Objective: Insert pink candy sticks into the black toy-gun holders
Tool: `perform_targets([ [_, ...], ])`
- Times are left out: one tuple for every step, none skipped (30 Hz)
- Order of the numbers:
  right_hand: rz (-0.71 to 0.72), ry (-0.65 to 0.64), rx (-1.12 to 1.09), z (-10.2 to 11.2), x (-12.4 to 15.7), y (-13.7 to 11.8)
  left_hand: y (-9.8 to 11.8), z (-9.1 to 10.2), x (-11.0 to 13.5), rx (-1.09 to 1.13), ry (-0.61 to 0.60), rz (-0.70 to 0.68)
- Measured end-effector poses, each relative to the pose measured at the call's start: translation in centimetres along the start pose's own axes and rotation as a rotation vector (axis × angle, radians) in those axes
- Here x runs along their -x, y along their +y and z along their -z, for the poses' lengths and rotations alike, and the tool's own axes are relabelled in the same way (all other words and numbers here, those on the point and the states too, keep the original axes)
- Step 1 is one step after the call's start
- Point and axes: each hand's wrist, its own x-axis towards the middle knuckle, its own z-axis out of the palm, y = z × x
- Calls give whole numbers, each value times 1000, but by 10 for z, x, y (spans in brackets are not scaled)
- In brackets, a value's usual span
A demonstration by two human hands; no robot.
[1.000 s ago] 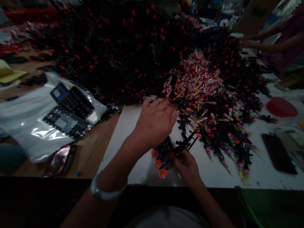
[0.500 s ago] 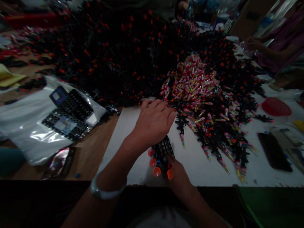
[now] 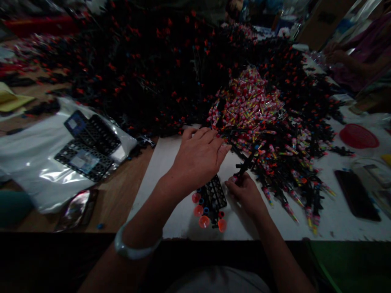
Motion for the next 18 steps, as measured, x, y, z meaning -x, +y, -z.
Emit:
perform_targets([
  [-2,-39,-106,-6,3,-1,0,0,0,-2,0,4],
  [-4,-80,-181,-14,4,-2,1,0,-1,-5,-2,10],
  [-7,-116,-223,-21,5,-2,1,0,-1,-8,-7,16],
  [-13,-140,-235,-28,6,-3,2,0,-2,-10,-12,20],
  [-12,-145,-215,-35,5,-3,2,0,-2,-9,-16,23],
  [7,-127,-163,-41,5,-3,2,0,-2,-7,-20,26],
  [44,-88,-87,-46,4,-3,2,1,-2,-4,-21,27],
  [92,-44,0,-49,3,-3,2,1,-2,-1,-20,29],
  [138,-7,86,-51,3,-2,2,1,-2,2,-19,32],
  [172,22,158,-52,2,-2,2,1,-1,4,-18,34],
  [190,34,214,-52,2,-2,2,2,0,7,-18,36],
  [196,34,255,-52,2,-2,2,2,0,10,-20,38],
  [198,27,287,-51,1,-2,2,2,1,15,-24,39],
  [205,17,322,-51,1,-2,3,2,1,19,-29,41],
  [220,11,371,-51,1,-2,3,2,1,25,-33,43],
  [242,3,437,-52,2,-2,3,2,0,29,-35,47],
  [264,-7,512,-54,2,-2,3,2,0,32,-35,52],
  [280,-13,583,-57,3,-1,3,2,-1,36,-36,57],
])
